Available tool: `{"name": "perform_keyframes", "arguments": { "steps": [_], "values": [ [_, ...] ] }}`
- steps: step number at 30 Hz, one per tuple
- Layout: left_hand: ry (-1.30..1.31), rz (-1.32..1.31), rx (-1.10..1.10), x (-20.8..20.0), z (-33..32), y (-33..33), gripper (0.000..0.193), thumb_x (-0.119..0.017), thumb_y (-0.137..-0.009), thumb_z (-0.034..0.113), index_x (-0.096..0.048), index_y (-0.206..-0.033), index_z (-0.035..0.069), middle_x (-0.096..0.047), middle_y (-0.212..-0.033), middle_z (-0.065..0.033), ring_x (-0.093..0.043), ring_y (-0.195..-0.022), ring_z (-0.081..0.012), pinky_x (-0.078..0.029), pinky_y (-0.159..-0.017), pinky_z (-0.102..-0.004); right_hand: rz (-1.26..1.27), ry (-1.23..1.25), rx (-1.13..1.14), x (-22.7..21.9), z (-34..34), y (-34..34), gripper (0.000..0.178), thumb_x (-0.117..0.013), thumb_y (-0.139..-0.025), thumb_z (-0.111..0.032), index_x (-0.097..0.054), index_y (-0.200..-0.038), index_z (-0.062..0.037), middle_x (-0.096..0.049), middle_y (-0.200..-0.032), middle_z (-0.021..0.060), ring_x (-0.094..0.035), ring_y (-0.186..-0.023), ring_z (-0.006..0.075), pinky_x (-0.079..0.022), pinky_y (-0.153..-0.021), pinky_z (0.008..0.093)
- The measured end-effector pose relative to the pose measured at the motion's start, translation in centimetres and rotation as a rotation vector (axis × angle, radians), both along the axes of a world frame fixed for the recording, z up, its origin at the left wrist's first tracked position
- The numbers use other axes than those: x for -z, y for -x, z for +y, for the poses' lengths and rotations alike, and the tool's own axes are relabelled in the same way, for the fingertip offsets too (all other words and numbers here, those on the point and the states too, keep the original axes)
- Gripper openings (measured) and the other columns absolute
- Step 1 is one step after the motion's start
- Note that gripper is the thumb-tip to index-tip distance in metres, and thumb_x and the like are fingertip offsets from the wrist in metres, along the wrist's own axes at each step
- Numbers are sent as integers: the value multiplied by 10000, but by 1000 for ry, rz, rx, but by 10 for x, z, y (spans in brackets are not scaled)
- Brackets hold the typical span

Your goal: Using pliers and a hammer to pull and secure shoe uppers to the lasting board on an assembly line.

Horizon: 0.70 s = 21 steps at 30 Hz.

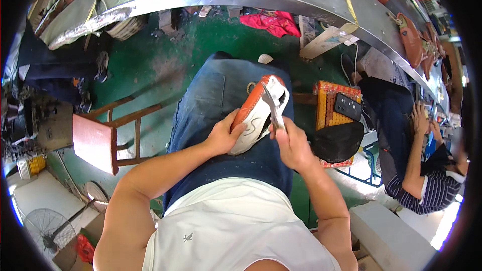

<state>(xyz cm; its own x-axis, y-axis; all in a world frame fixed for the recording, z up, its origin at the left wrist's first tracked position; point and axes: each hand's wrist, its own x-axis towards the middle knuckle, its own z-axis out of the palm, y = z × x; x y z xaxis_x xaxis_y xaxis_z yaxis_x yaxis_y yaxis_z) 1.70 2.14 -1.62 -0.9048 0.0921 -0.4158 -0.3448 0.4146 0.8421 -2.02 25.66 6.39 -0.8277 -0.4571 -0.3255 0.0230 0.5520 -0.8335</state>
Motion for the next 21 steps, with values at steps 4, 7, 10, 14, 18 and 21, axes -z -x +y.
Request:
{"name": "perform_keyframes", "arguments": {
  "steps": [4, 7, 10, 14, 18, 21],
  "values": [
    [-48, 1, 162, -2, -10, -4, 864, -710, -909, 294, -237, -1582, 29, -604, -1311, -333, -606, -1245, -424, -475, -1052, -424, 45, -211, -117, 41, 3, -27, 323, -519, -1038, -300, -589, -1100, 9, -666, -881, 283, -657, -876, 472, -522, -784, 518],
    [-42, -64, 355, -22, -18, 14, 1099, -763, -819, 259, -28, -1621, 105, -627, -1236, -350, -633, -1169, -460, -493, -1022, -455, -67, -97, -25, 39, 23, -32, 362, -494, -1058, -328, -586, -1080, 22, -674, -852, 229, -683, -812, 380, -541, -751, 450],
    [265, -31, 435, -77, -26, 28, 949, -729, -826, 227, -182, -1591, 101, -667, -1148, -324, -657, -1047, -486, -505, -963, -515, -115, 84, 181, 44, 38, -45, 432, -447, -1084, -372, -587, -1097, 36, -676, -856, 143, -682, -761, 239, -541, -716, 360],
    [46, 308, 194, -144, -43, 53, 851, -813, -760, 45, -348, -1473, 35, -703, -1178, -217, -715, -1052, -299, -570, -914, -387, -210, 262, 442, 66, 58, -66, 513, -397, -1101, -420, -583, -1174, 52, -673, -929, 74, -653, -769, 127, -527, -701, 291],
    [-349, 378, 24, -153, -13, 88, 720, -819, -795, 9, -421, -1395, -4, -714, -1129, -156, -696, -1024, -200, -578, -866, -346, -318, 365, 494, 64, 60, -62, 372, -501, -1071, -286, -562, -1216, 51, -658, -965, 83, -645, -801, 140, -527, -725, 287],
    [127, 265, -5, -112, 17, 129, 567, -751, -915, 388, -568, -1279, -6, -752, -1009, -112, -725, -868, -231, -577, -815, -346, -293, 289, 382, 48, 61, -57, 289, -558, -1027, -150, -555, -1235, 50, -649, -988, 88, -642, -825, 139, -533, -743, 294]
  ]
}}
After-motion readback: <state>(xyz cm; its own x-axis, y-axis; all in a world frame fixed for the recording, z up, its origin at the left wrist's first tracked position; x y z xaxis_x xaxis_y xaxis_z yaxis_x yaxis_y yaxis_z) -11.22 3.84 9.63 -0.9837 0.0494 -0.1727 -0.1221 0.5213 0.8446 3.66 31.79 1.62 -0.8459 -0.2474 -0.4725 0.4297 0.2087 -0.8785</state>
